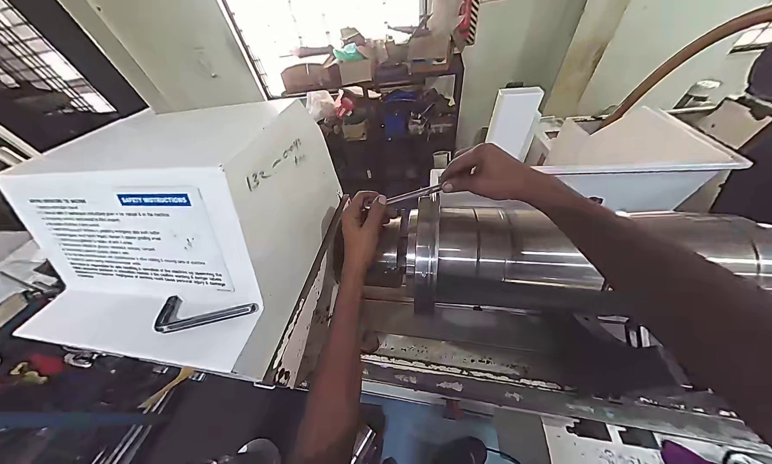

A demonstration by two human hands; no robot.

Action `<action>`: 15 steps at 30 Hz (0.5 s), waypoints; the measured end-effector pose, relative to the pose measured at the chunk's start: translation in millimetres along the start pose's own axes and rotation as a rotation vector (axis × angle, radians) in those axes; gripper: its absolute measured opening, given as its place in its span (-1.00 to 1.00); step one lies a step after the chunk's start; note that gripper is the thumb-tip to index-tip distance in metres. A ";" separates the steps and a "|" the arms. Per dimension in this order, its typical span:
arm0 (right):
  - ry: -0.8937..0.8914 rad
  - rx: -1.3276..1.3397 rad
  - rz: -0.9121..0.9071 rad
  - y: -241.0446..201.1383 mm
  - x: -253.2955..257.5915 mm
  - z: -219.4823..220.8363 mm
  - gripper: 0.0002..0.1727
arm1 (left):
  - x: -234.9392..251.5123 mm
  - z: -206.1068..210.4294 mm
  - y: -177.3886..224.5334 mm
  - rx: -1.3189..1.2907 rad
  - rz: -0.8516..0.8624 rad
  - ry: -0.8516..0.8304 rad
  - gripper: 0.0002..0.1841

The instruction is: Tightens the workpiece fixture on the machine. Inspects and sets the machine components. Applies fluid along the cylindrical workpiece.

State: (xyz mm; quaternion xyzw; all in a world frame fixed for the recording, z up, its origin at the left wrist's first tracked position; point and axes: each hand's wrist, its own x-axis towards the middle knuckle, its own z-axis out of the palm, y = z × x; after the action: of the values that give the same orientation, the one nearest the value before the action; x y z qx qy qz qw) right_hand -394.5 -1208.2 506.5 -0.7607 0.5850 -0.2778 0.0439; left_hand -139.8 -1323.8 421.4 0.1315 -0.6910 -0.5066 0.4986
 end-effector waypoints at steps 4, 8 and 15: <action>0.207 -0.010 0.263 -5.3 7.5 13.6 -0.35 | 2.9 2.7 2.4 0.016 0.010 0.014 -0.80; 0.649 -0.090 0.647 -19.9 25.4 28.2 -0.30 | 1.6 16.2 -0.3 0.040 0.031 0.175 -0.76; 1.382 0.497 0.799 -5.1 39.5 29.7 -0.53 | 0.2 26.4 -7.1 0.164 0.099 0.318 -0.68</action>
State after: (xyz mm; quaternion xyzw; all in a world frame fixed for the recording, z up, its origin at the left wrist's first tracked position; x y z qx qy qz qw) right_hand -369.6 -1250.4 498.2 -0.1227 0.6276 -0.7662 -0.0632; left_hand -163.9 -1312.1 415.9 0.2159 -0.6480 -0.3962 0.6137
